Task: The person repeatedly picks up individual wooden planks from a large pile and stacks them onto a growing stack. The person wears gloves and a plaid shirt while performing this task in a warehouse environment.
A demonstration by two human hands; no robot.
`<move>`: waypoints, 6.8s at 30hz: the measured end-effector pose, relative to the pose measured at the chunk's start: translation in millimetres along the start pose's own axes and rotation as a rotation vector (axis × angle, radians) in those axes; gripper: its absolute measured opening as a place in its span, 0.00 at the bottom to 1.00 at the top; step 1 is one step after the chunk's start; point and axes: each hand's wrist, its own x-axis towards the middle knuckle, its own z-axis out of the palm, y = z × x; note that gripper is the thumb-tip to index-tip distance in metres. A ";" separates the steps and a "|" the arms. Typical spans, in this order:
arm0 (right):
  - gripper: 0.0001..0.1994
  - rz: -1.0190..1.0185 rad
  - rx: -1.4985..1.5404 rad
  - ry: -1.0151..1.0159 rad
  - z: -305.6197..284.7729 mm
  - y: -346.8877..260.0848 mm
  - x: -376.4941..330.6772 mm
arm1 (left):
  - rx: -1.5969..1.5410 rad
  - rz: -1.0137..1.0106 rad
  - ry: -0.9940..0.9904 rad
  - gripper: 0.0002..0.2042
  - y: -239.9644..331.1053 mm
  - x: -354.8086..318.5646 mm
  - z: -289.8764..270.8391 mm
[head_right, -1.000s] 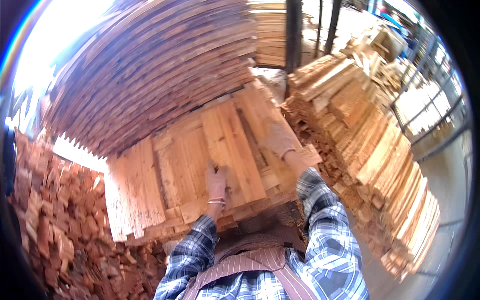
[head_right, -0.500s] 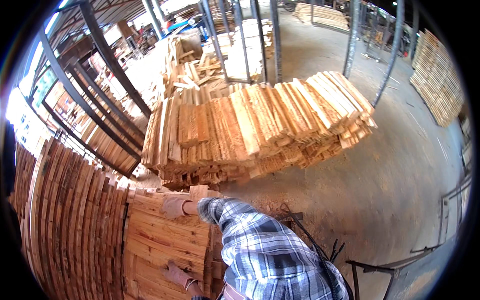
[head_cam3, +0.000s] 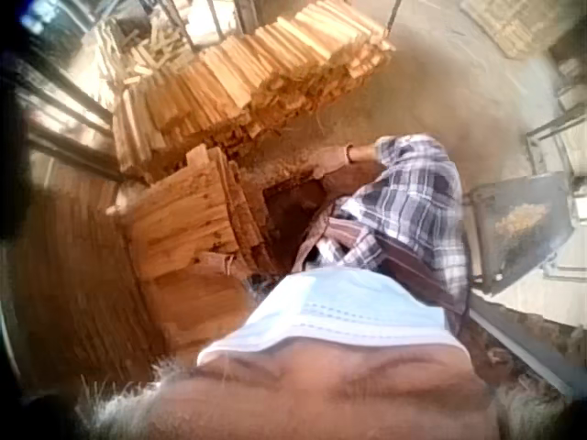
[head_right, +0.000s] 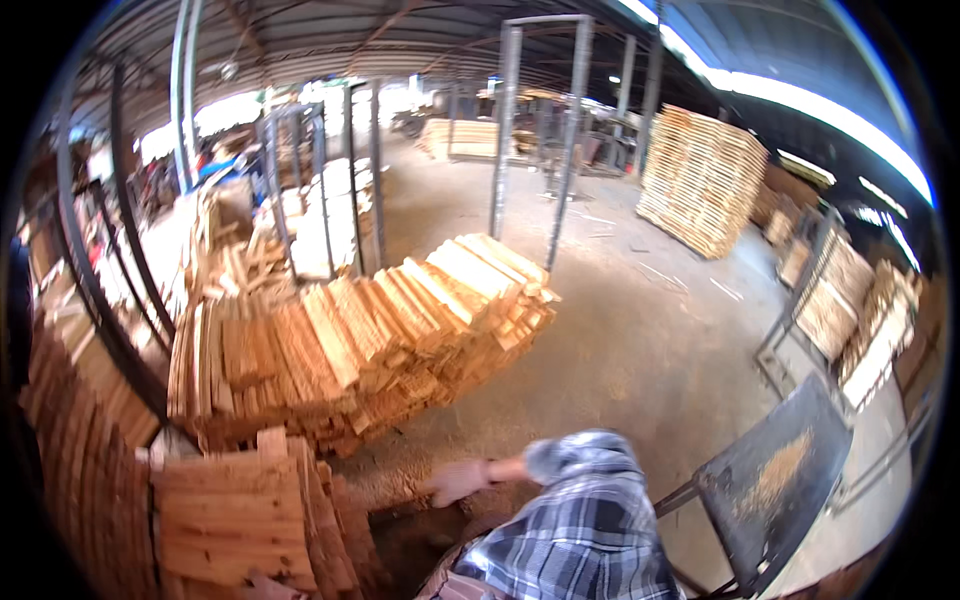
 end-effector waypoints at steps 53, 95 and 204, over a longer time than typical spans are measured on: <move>0.24 0.684 -0.015 0.426 -173.3 441.4 300.3 | -0.073 -0.228 -1.305 0.33 4.2 -131.4 736.4; 0.14 -0.064 0.400 0.599 -22.2 86.7 143.3 | 0.039 -0.067 -0.992 0.33 96.2 -183.4 156.9; 0.41 -0.262 0.737 0.013 -141.2 -143.2 282.6 | 1.317 0.106 -0.071 0.42 -1.8 -49.5 -184.7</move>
